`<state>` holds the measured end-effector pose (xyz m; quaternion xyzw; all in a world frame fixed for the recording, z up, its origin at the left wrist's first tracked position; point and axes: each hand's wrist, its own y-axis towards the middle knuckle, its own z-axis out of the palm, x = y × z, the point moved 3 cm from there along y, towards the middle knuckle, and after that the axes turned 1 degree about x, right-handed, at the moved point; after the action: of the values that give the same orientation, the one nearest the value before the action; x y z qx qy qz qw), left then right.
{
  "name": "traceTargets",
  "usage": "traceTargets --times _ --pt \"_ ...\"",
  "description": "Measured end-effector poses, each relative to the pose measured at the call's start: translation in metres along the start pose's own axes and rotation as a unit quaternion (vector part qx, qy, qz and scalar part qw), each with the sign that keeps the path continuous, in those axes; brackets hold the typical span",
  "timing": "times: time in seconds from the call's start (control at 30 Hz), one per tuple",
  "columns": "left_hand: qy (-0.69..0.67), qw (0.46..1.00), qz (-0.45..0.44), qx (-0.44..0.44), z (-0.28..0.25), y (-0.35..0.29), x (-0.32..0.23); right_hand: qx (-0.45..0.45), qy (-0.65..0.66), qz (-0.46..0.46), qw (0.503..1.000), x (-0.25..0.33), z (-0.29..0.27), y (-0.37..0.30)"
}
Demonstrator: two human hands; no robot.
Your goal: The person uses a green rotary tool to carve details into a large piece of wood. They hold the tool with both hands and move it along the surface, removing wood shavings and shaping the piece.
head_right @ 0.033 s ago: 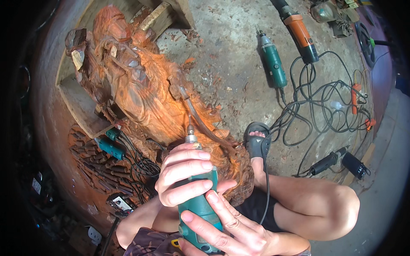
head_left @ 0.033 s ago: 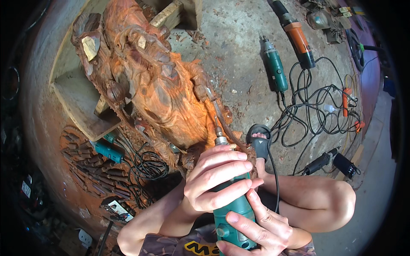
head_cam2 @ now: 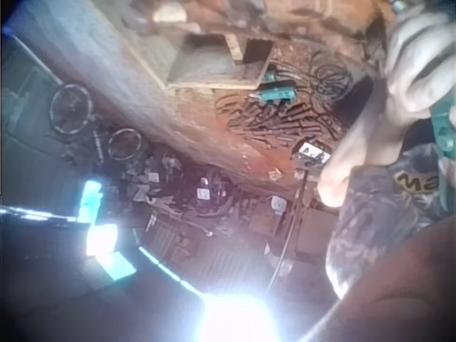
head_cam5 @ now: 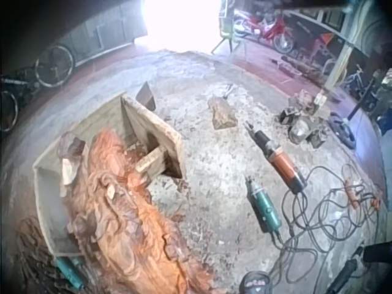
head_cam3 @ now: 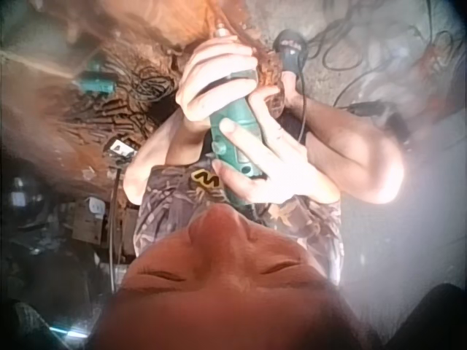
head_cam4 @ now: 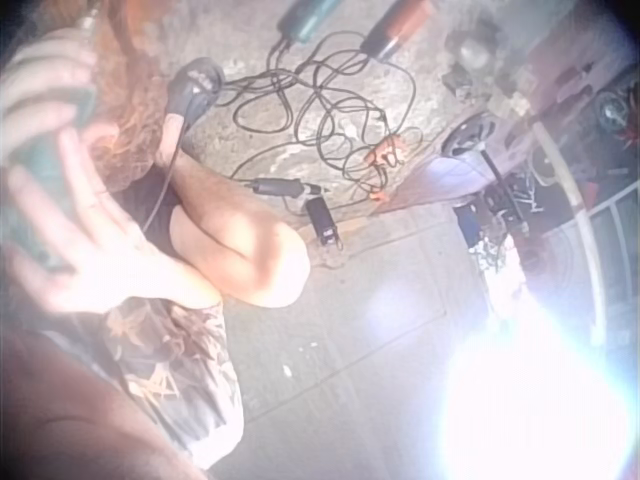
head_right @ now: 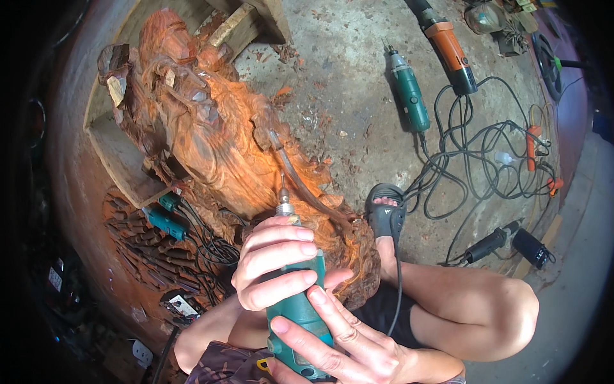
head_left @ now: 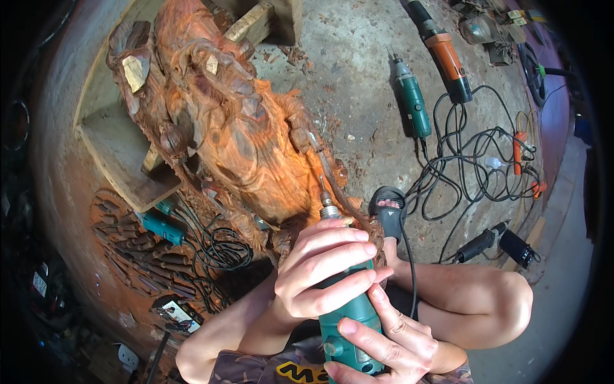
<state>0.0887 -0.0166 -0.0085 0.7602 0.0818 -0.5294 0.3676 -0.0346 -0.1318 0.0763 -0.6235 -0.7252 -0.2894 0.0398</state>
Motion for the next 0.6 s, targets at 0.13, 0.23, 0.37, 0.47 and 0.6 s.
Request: traceTargets --times 0.13,0.23,0.37,0.47,0.6 --pt "-0.003 1.000 -0.004 0.001 0.001 0.000 0.002 0.157 0.256 0.156 0.941 0.003 -0.022 -0.029" --pt "-0.006 1.000 -0.013 0.011 0.000 0.001 0.001 0.120 0.268 0.179 0.939 -0.003 -0.026 -0.034" --pt "-0.033 0.998 -0.022 0.047 -0.003 0.000 0.008 0.044 0.160 0.100 0.981 -0.003 -0.014 -0.022" --pt "-0.036 0.998 -0.021 0.048 -0.003 0.000 0.008 -0.023 0.015 0.013 1.000 0.001 -0.003 -0.014" --pt "-0.035 0.998 -0.018 0.046 -0.003 0.000 0.008 -0.087 -0.067 -0.001 0.994 0.005 0.006 -0.014"
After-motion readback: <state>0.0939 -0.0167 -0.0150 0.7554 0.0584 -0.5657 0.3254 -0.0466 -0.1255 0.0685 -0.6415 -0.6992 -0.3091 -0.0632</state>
